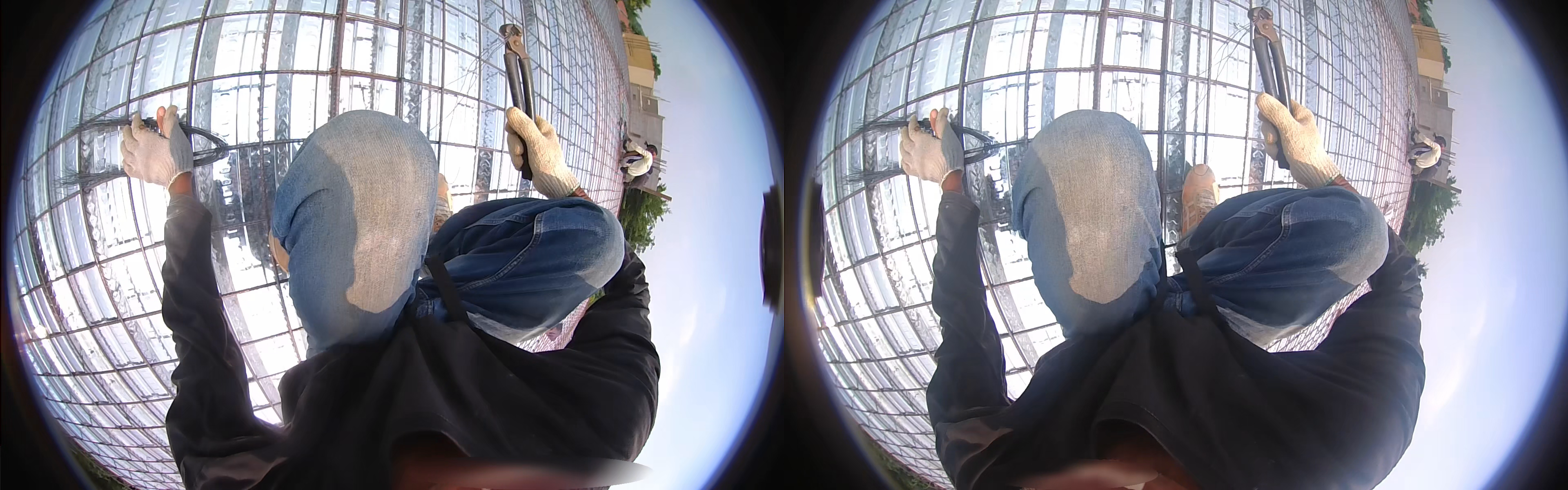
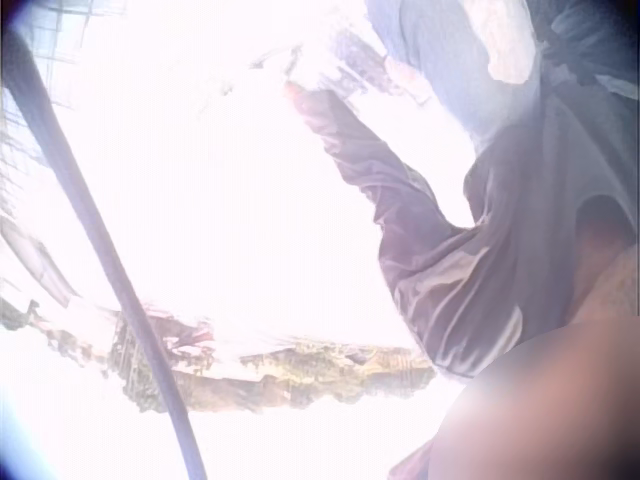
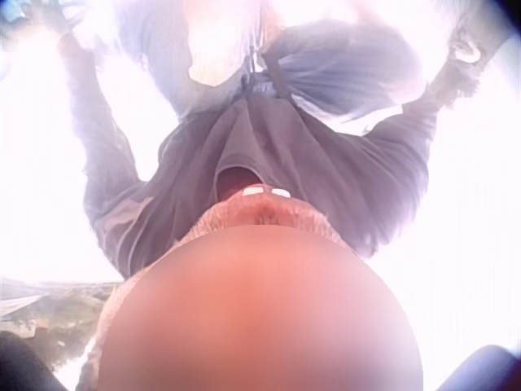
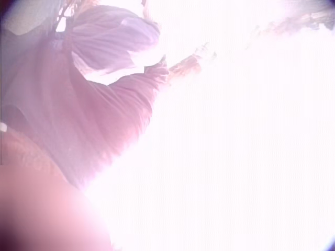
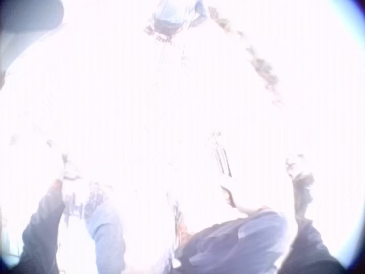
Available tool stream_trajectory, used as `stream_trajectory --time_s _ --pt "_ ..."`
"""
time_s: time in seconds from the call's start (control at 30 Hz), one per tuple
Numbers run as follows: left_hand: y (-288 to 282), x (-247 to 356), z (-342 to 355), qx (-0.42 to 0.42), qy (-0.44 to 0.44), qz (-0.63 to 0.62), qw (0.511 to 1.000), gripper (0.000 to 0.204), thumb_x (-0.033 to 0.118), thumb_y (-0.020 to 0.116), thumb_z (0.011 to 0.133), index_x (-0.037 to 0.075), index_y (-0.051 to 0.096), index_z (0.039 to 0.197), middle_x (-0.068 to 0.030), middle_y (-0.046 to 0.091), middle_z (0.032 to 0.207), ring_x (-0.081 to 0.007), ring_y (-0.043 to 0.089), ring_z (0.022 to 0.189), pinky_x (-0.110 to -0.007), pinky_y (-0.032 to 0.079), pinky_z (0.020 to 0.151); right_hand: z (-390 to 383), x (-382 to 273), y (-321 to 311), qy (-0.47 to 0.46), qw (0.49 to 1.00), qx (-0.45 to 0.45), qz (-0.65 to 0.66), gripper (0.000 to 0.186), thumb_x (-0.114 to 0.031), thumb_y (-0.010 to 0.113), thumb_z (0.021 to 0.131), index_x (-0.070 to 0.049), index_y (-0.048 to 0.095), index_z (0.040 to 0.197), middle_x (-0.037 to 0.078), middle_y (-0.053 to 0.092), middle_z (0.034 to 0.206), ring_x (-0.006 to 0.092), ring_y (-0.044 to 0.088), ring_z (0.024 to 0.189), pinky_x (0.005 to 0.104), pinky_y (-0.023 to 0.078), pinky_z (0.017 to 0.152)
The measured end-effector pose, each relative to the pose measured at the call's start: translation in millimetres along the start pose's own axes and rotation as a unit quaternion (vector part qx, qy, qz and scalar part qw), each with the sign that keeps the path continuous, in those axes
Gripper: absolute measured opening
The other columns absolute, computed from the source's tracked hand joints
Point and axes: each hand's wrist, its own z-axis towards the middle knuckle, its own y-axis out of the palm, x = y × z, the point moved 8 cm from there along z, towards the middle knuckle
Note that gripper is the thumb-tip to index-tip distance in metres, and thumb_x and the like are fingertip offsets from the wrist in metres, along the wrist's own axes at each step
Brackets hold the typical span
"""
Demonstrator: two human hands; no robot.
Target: The person uses pliers to cut and adjust metal wires on a greenhouse frame. They repeatedly grip, cut, and reposition wire segments while standing on the metal structure.
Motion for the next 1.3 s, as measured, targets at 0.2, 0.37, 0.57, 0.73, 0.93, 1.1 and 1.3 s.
stream_trajectory --time_s 0.2,0.37,0.57,0.73,0.93,1.1,1.3 --pt "-4.5 -9.5 2.9 0.02 -0.005 -0.006 1.0 0.087 0.076 0.071 0.094 0.012 0.07 0.153 -0.0167 0.06 0.166 -0.0368 0.049 0.157 -0.056 0.031 0.131 -11.0 -50.1 -20.1 -0.021 0.999 0.021 -0.016 0.043 -0.05 0.081 0.105 -0.01 0.067 0.106 -0.007 0.058 0.071 0.0047 0.051 0.054 0.0228 0.041 0.046" --pt "-10.2 15.3 -11.1 0.04 0.007 -0.07 0.997 0.082 0.06 0.083 0.093 0.002 0.068 0.149 -0.0212 0.062 0.161 -0.0398 0.053 0.152 -0.057 0.035 0.128 11.7 -105.6 -1.3 -0.087 0.994 0.012 -0.059 0.046 -0.052 0.082 0.103 -0.009 0.068 0.107 -0.006 0.059 0.072 0.0045 0.055 0.055 0.0227 0.043 0.047" --pt "-53.7 9.5 13.6 0.101 -0.097 -0.264 0.954 0.081 0.046 0.089 0.09 -0.003 0.064 0.15 -0.0258 0.065 0.153 -0.0383 0.061 0.142 -0.05 0.045 0.122 36.5 -136.6 77.3 -0.173 0.968 -0.14 -0.112 0.051 -0.059 0.077 0.106 -0.009 0.067 0.098 -0.005 0.059 0.061 0.0044 0.056 0.046 0.0219 0.043 0.041" --pt "-103.0 141.4 41.2 -0.184 -0.037 -0.624 0.759 0.068 0.051 0.069 0.112 -0.001 0.062 0.155 -0.0245 0.068 0.151 -0.0295 0.067 0.138 -0.043 0.051 0.119 48.6 -165.3 135.5 -0.261 0.921 -0.26 -0.124 0.072 -0.07 0.079 0.099 0.001 0.072 0.095 -0.001 0.058 0.056 0.0083 0.062 0.049 0.025 0.05 0.044" --pt "-145.5 247.3 35.9 -0.395 -0.079 -0.7 0.589 0.05 0.042 0.073 0.112 0.006 0.068 0.147 -0.0112 0.076 0.132 -0.0172 0.078 0.12 -0.034 0.068 0.103 58.3 -187.9 175.4 -0.317 0.876 -0.364 -0.021 0.068 -0.064 0.077 0.103 0.004 0.078 0.109 0.003 0.066 0.066 0.0123 0.068 0.053 0.0248 0.053 0.046" --pt "-149.9 247.5 55.8 -0.455 -0.07 -0.543 0.702 0.04 0.041 0.07 0.114 0.008 0.072 0.137 0.0016 0.075 0.095 -0.0093 0.074 0.074 -0.027 0.065 0.064 84.6 -183.9 177.8 -0.292 0.841 -0.455 -0.039 0.061 -0.057 0.067 0.109 0.002 0.077 0.117 0.006 0.07 0.07 0.0128 0.07 0.055 0.0252 0.052 0.044" --pt "-89.4 242.2 -18.9 -0.471 -0.207 -0.402 0.758 0.035 0.028 0.071 0.114 0.002 0.073 0.137 0.0065 0.065 0.099 0.0 0.056 0.079 -0.017 0.044 0.063 168.6 -80.5 206.7 -0.238 0.811 -0.502 -0.184 0.059 -0.052 0.059 0.113 0.0 0.07 0.139 0.015 0.079 0.101 0.0241 0.079 0.093 0.0457 0.064 0.084"
